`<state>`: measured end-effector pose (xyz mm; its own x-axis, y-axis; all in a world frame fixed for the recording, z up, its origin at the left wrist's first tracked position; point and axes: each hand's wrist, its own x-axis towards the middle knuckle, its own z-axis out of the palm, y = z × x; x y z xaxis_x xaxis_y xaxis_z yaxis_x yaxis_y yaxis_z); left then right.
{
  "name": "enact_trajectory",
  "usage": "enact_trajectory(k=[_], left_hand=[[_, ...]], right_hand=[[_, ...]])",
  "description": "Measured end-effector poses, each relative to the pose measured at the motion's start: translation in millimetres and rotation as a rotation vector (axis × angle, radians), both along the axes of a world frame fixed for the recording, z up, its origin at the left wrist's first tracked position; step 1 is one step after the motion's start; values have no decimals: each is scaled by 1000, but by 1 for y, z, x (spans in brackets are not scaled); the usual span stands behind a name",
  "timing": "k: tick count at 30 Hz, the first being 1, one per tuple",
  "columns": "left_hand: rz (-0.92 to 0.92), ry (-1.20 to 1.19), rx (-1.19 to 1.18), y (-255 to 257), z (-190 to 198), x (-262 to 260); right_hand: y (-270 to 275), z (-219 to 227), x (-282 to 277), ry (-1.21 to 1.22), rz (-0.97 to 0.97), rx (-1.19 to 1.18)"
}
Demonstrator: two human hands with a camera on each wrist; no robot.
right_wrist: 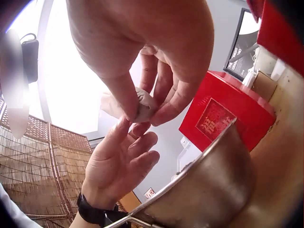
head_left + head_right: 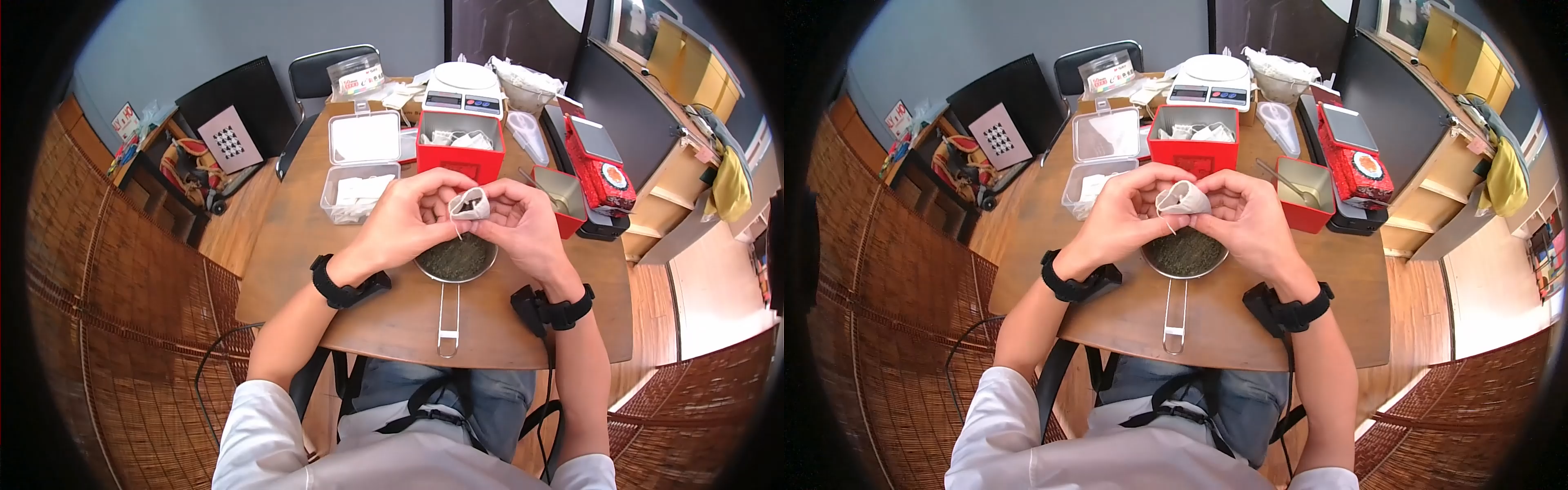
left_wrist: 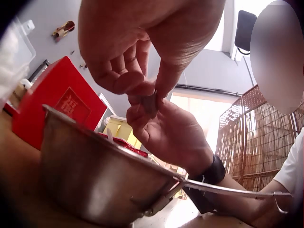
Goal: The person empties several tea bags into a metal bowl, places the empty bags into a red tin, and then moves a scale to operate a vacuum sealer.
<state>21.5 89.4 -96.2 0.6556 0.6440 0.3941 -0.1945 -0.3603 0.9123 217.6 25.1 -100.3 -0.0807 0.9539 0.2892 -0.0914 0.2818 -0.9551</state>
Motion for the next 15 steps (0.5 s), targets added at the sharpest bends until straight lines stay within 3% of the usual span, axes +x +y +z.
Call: enact_trajectory(k=[3,6,9,15], left_hand=[[27,181,107,-1,7,-3],[22,177,107,-1,9,-4],[-2,88,-33,1,5,-2],[3,74,-14,2,5,-2]], right_hand=[[1,-1,-1,-16,48,-21],[3,-1,-2,43,-23,14],[4,-2,5,103,-8,-44],[2,-1,8,91,45,-48]])
